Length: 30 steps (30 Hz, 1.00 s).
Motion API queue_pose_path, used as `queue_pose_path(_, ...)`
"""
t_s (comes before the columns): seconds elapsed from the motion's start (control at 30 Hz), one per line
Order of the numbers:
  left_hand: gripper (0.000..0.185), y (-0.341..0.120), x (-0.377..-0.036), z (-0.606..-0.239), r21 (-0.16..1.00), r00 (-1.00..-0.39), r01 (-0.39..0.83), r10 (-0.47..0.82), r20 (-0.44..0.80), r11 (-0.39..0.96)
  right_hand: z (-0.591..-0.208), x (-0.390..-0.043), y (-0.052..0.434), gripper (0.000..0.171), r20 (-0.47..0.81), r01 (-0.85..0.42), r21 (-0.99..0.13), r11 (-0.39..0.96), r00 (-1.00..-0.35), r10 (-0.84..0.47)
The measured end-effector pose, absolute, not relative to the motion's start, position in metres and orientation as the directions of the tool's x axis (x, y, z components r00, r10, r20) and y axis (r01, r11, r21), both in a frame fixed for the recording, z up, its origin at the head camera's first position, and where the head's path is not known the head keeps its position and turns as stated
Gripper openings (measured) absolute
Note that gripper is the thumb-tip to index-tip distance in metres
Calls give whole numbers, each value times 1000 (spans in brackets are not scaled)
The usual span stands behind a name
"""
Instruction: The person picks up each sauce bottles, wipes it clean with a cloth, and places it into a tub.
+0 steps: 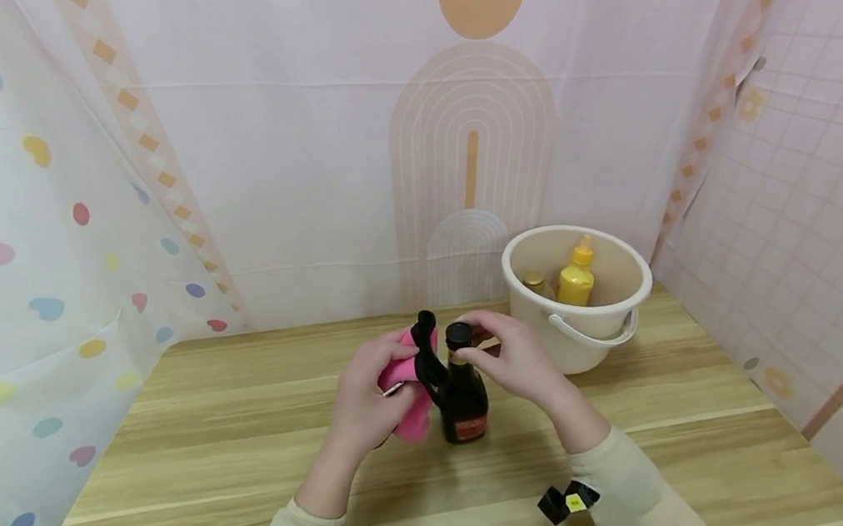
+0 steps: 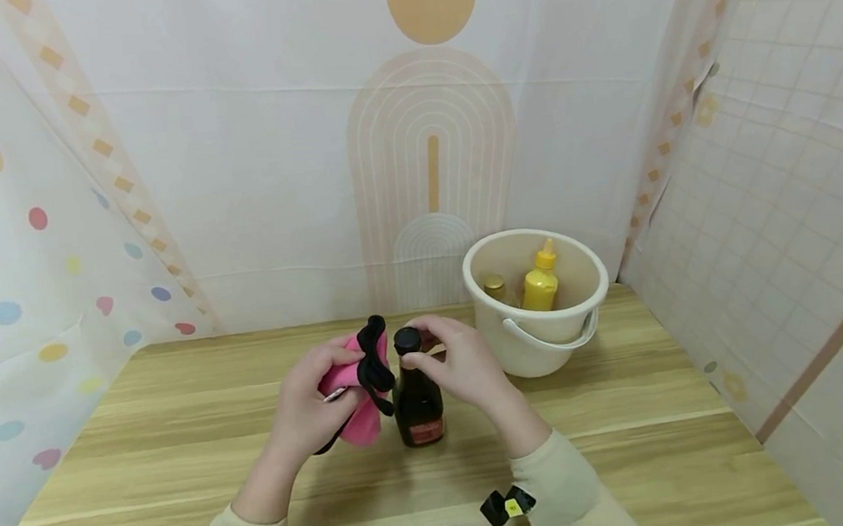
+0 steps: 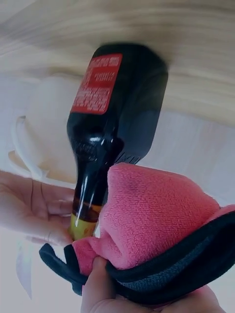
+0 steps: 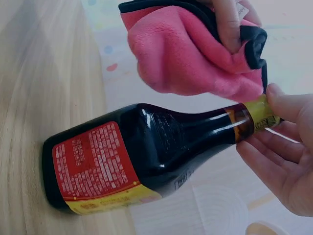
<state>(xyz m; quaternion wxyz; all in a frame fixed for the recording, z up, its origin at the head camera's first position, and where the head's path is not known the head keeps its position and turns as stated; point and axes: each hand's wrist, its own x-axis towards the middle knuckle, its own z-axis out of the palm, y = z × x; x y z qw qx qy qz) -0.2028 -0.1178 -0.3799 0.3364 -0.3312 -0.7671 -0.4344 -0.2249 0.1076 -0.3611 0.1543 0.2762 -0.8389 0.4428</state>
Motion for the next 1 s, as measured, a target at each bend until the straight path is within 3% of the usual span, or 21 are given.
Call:
queue_pose_path(0.2,35,-106,-209,-373,431,-531,826,245,811,363,-363,-225,110,30,510,-616,-665,422,-787,-346)
queue_pose_path(0.33,32,-98,-212,-377,455,-546,820,239,803,347,-364,-225,110,30,508,-606,-654,453,-795,-332)
queue_pose_path(0.73,32,-93,-207,-394,545,-693,701,258,673,460,-360,-220,108,28,520,-617,-609,498,-785,-337)
queue_pose_path(1.0,29,-97,-207,-401,571,-750,653,318,580,497,-360,-219,106,27,538,-639,-583,502,-767,-350)
